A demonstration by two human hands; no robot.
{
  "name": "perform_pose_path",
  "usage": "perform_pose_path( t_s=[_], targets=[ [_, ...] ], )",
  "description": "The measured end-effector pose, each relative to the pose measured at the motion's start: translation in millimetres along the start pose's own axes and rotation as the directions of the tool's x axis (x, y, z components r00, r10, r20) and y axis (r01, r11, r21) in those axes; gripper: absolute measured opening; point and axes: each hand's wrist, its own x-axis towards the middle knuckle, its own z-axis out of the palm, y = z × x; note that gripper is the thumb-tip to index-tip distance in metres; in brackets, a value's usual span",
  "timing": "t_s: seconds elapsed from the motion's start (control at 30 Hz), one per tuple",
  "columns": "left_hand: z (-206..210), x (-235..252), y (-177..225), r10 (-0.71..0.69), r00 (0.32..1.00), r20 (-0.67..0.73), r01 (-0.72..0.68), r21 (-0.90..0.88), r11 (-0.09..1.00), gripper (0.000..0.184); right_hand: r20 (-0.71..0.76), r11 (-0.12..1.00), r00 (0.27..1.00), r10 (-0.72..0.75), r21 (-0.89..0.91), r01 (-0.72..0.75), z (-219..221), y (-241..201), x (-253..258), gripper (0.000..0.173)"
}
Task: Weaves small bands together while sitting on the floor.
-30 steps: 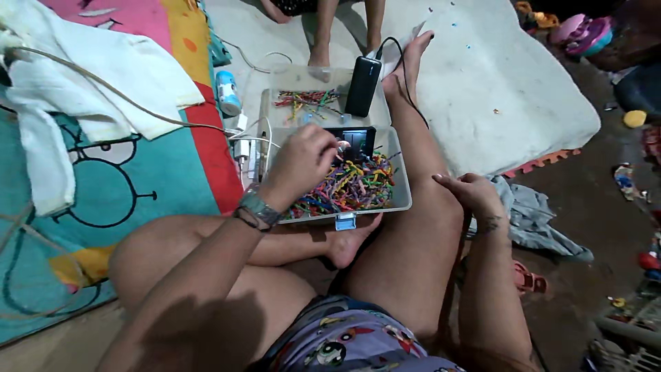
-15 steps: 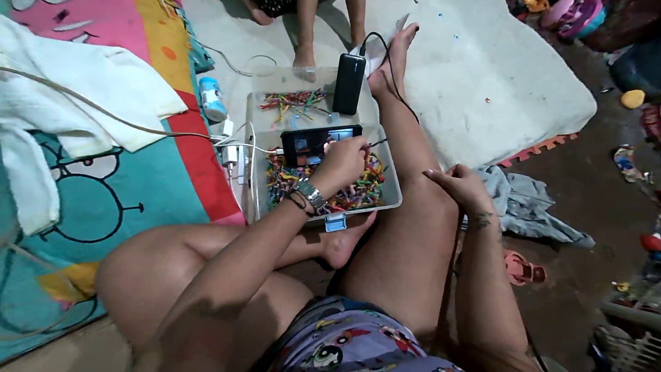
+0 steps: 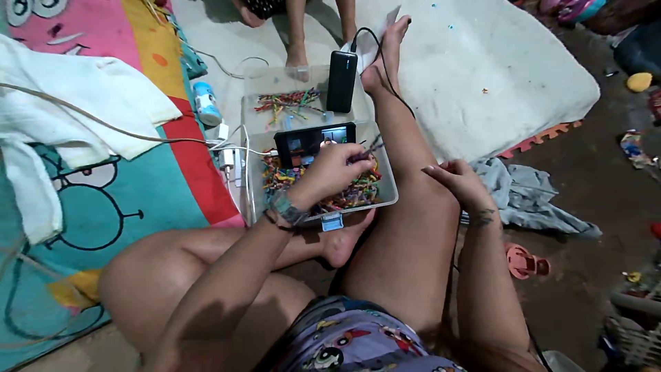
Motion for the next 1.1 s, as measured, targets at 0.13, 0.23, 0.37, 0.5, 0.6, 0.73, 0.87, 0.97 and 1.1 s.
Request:
perform_pose_path(
  t_s=[0.13,0.23,0.37,0.5,0.6,0.73,0.87,0.97,1.1],
  targets=[
    [-27.1,-34.4,13.7,-0.020,0.989,-0.150,-0.021,-0.265,0.964,0.012,-0.025,0.994,0.997,0.078,-0.077,-0.079,-3.6,2.0,3.5,0.062],
    [-40.0,-48.9,14.4,-0.014,0.979,-0.205,-0.068,-0.388,0.919,0.012,-0.041,0.979,0.993,0.108,-0.171,-0.114,-4.7,-4.7,2.5,0.065],
    [-57.1,-48.9,6.6,-0.060,0.959,-0.278,-0.107,-0.545,0.831,0.012,-0.051,0.992,0.997,0.053,-0.113,-0.059,-1.9,-2.8,1.4,0.054],
    [-77.6,-31.1,-9.4,-0.331,0.836,-0.438,-0.069,-0.682,0.728,0.024,-0.057,0.999,0.997,-0.050,-0.007,0.049,1.9,0.4,-2.5,0.042],
    [-83.2,-34.6,-15.9,-0.462,0.744,-0.483,-0.061,-0.738,0.672,0.025,-0.046,0.998,0.997,-0.063,-0.006,0.062,1.1,3.6,-1.9,0.049],
    [-82.3,-53.6,-19.1,-0.482,0.722,-0.496,-0.060,-0.739,0.671,0.027,-0.093,0.988,0.995,0.034,-0.144,-0.047,-2.6,-2.6,-5.4,0.053],
    [-81.9,-72.2,-24.8,-0.393,0.771,-0.500,-0.049,-0.663,0.747,0.032,-0.221,0.944,0.954,-0.205,-0.301,0.133,13.4,-29.1,-33.7,0.040],
    [-71.7,-87.5,-29.4,-0.338,0.807,-0.485,-0.020,-0.594,0.804,0.029,-0.138,0.867,0.865,-0.483,-0.217,0.449,39.7,-41.4,-58.6,0.035],
    [-57.0,-103.3,-40.2,-0.356,0.845,-0.398,0.051,-0.602,0.797,0.025,0.122,0.649,0.688,-0.716,-0.247,0.720,81.2,-63.4,-70.9,0.021]
  ],
)
